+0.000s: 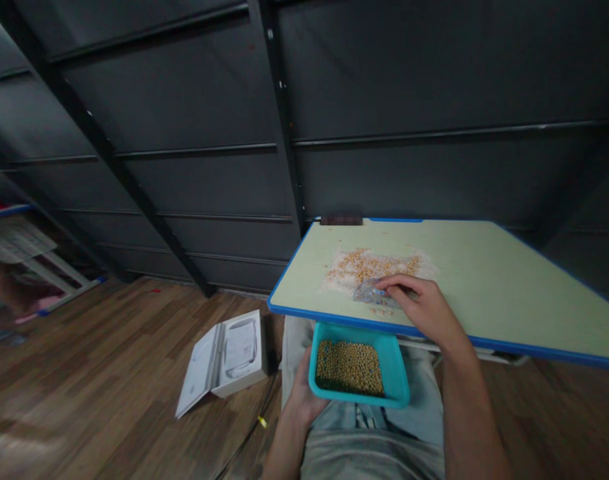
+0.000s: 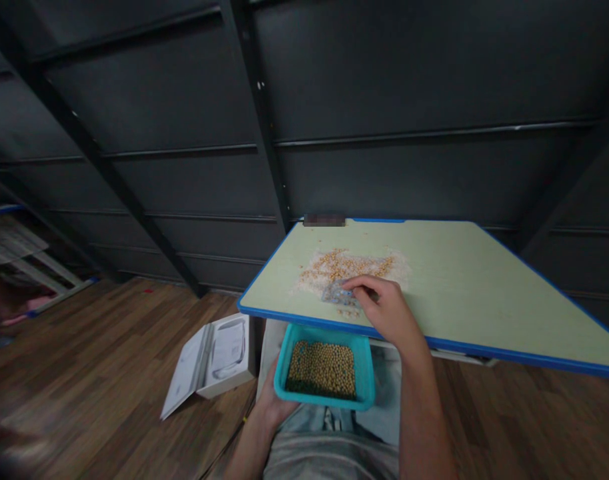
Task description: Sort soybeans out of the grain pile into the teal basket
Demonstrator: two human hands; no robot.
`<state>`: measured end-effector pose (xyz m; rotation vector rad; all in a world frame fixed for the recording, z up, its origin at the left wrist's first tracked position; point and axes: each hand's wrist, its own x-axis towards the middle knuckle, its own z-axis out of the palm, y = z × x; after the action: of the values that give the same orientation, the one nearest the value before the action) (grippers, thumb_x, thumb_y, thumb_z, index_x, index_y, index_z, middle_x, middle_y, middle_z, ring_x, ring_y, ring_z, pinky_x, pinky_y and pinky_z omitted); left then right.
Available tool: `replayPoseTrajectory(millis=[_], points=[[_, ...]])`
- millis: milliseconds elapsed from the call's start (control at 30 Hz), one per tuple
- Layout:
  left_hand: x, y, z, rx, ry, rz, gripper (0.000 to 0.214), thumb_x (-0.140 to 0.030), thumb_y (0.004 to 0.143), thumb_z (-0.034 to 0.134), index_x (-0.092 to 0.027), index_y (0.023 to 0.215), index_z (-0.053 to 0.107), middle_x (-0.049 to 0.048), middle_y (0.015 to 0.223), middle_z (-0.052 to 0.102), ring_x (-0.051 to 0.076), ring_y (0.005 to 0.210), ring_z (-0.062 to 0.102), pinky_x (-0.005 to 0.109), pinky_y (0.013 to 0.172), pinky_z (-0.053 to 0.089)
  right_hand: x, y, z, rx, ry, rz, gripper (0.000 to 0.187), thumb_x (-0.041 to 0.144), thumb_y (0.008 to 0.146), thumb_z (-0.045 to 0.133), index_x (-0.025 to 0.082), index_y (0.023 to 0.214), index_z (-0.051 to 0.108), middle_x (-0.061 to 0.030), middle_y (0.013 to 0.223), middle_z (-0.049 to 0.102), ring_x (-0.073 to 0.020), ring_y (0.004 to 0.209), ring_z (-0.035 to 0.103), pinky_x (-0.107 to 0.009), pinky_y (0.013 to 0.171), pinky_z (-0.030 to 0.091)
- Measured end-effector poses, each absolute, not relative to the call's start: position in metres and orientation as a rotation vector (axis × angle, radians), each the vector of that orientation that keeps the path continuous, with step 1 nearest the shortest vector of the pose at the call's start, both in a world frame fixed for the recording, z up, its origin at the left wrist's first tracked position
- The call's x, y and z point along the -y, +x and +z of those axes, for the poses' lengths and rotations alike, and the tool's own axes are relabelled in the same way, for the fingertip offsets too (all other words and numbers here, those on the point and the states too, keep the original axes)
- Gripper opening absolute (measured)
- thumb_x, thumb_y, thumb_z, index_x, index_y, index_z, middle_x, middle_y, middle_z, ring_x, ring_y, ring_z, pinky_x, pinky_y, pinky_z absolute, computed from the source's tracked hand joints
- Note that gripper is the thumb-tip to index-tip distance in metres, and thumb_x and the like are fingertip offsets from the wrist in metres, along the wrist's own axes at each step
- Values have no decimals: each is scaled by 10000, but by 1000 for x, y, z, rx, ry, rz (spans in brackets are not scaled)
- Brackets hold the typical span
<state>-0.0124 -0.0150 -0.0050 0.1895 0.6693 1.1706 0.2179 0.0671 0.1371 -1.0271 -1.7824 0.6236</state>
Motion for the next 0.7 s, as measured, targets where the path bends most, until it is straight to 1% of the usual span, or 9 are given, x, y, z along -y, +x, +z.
replayPoseTrajectory(millis=[167, 300, 433, 533, 700], points=[[15, -14, -8, -669, 166, 1161, 293, -443, 824, 732, -189, 964, 777, 93, 1035, 828, 350, 1137, 720, 466, 1035, 545, -67, 218, 138, 1802, -1043, 600, 235, 237, 916, 565, 250, 922, 799, -43, 995, 822, -241, 954, 757, -396, 873, 582], [12, -15, -13, -632, 157, 1149, 332, -453, 832, 736, -166, 995, 775, 109, 1040, 826, 352, 1142, 718, 462, 1048, 534, -68, 219, 138, 1814, -1047, 594, 239, 232, 918, 560, 245, 941, 797, -44, 1009, 819, -237, 955, 752, -392, 866, 578], [11, -16, -17, -608, 166, 1130, 335, -455, 856, 717, -160, 1003, 774, 109, 990, 831, 357, 1138, 719, 493, 1067, 520, -68, 219, 137, 1820, -1040, 591, 243, 234, 924, 557, 242, 944, 799, -44, 1011, 819, -232, 959, 748, -391, 882, 571], [11, -16, -18, -578, 172, 1141, 348, -453, 869, 704, -149, 1025, 773, 114, 991, 830, 356, 1162, 706, 504, 1089, 503, -68, 220, 137, 1820, -1045, 593, 244, 239, 929, 558, 242, 947, 801, -44, 1014, 819, -231, 962, 747, -388, 884, 569], [12, -16, -15, -608, 156, 1155, 343, -438, 838, 743, -146, 1017, 775, 106, 897, 832, 359, 1184, 695, 491, 1114, 480, -67, 219, 137, 1814, -1054, 596, 244, 232, 926, 558, 243, 947, 801, -48, 1024, 819, -233, 971, 749, -391, 887, 570]])
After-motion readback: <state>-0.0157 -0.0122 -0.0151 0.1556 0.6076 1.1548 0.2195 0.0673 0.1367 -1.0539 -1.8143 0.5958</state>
